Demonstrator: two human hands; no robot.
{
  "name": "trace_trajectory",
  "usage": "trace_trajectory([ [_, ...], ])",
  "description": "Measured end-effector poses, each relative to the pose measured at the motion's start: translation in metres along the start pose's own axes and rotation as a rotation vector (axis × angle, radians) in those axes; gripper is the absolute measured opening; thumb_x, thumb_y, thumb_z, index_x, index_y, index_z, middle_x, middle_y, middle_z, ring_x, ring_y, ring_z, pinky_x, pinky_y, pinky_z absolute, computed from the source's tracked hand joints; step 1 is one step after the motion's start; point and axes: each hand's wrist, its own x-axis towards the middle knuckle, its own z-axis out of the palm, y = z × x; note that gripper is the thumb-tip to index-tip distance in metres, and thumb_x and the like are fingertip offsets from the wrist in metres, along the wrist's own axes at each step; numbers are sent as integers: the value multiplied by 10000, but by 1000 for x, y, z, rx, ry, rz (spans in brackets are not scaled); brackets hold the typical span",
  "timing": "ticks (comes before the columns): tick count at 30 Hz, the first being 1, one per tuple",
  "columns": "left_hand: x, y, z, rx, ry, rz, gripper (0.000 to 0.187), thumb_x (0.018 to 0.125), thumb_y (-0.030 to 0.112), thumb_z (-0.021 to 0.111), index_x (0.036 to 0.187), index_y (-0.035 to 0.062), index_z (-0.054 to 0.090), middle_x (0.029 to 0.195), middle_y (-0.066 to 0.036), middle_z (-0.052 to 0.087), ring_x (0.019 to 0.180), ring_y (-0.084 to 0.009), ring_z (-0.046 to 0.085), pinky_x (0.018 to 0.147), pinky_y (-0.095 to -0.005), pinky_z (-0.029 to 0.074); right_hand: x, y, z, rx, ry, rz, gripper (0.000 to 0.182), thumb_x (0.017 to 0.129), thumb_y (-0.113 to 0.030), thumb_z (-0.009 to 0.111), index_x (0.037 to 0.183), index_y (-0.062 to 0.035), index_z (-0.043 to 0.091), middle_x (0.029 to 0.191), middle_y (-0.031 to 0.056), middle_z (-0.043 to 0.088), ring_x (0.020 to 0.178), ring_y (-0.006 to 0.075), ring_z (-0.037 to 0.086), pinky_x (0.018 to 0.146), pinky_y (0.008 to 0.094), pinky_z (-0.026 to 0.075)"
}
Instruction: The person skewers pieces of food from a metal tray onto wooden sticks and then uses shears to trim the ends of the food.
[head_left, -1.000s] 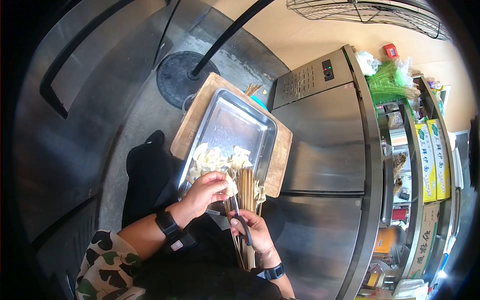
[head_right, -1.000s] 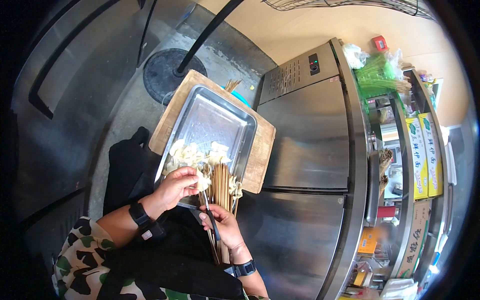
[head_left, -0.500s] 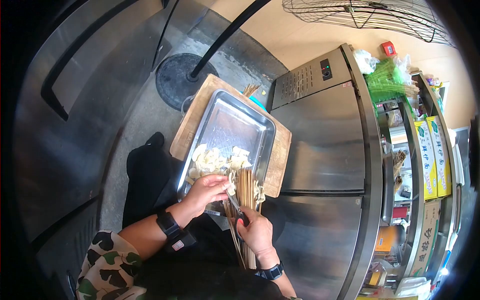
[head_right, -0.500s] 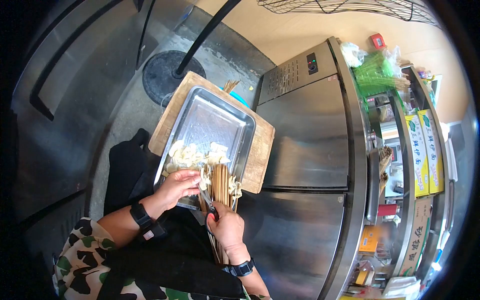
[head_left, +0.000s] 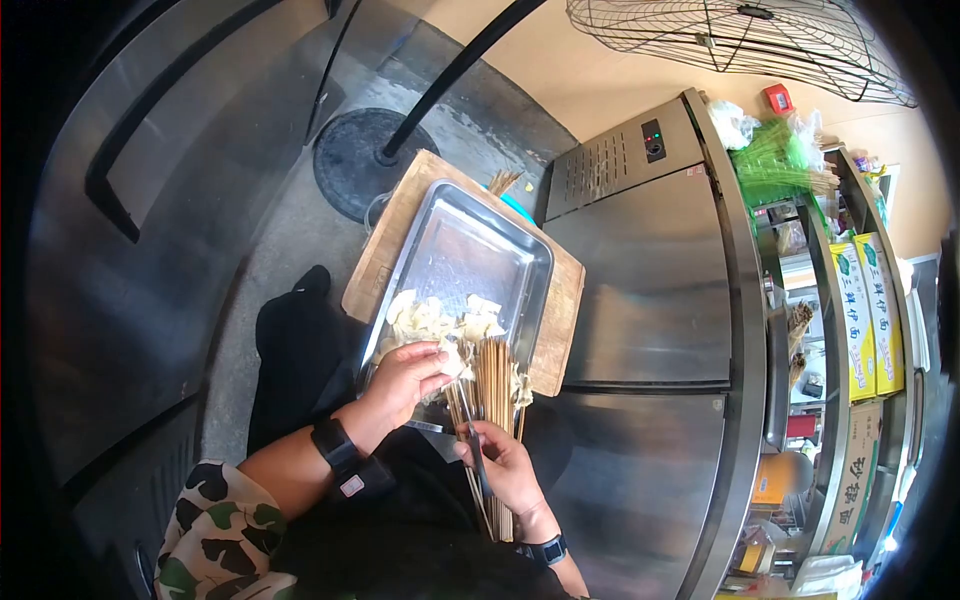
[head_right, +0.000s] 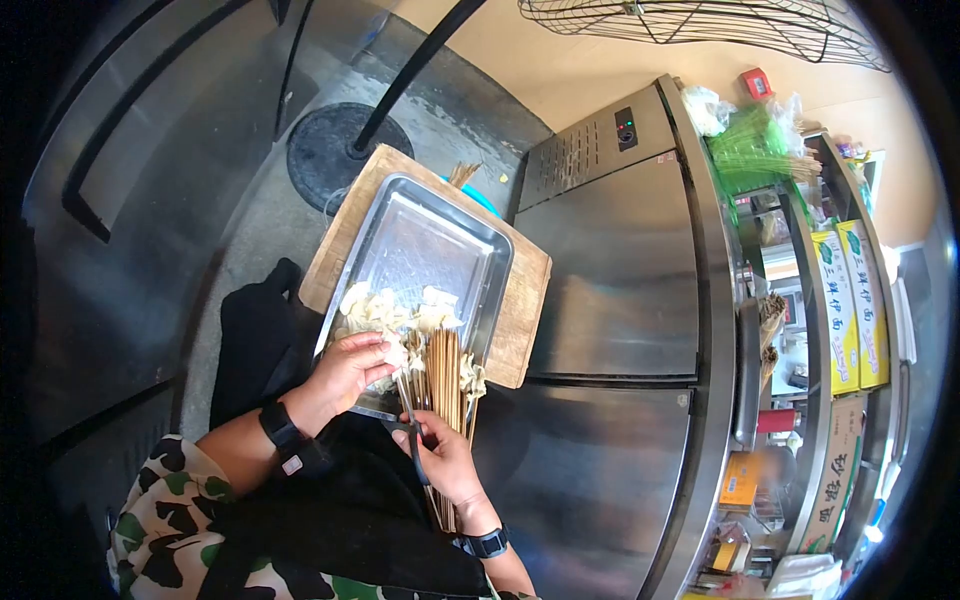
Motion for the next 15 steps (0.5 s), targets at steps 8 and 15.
trace_trajectory([
  [8,-9,6,6,128,-29,-59,156,833,76,617,975,25,575,917,-57,617,790,-127,596,720,-241,501,8,8,4,268,-71,95,249,856,-176,624,1051,-33,563,741,-20,557,681,57,524,637,196,447],
  [15,-11,5,7,270,-66,-71,145,832,84,621,954,13,591,897,-52,626,822,-119,606,706,-232,498,11,5,5,283,-54,131,249,846,-180,637,1032,-28,572,725,-19,561,658,46,525,610,190,453],
])
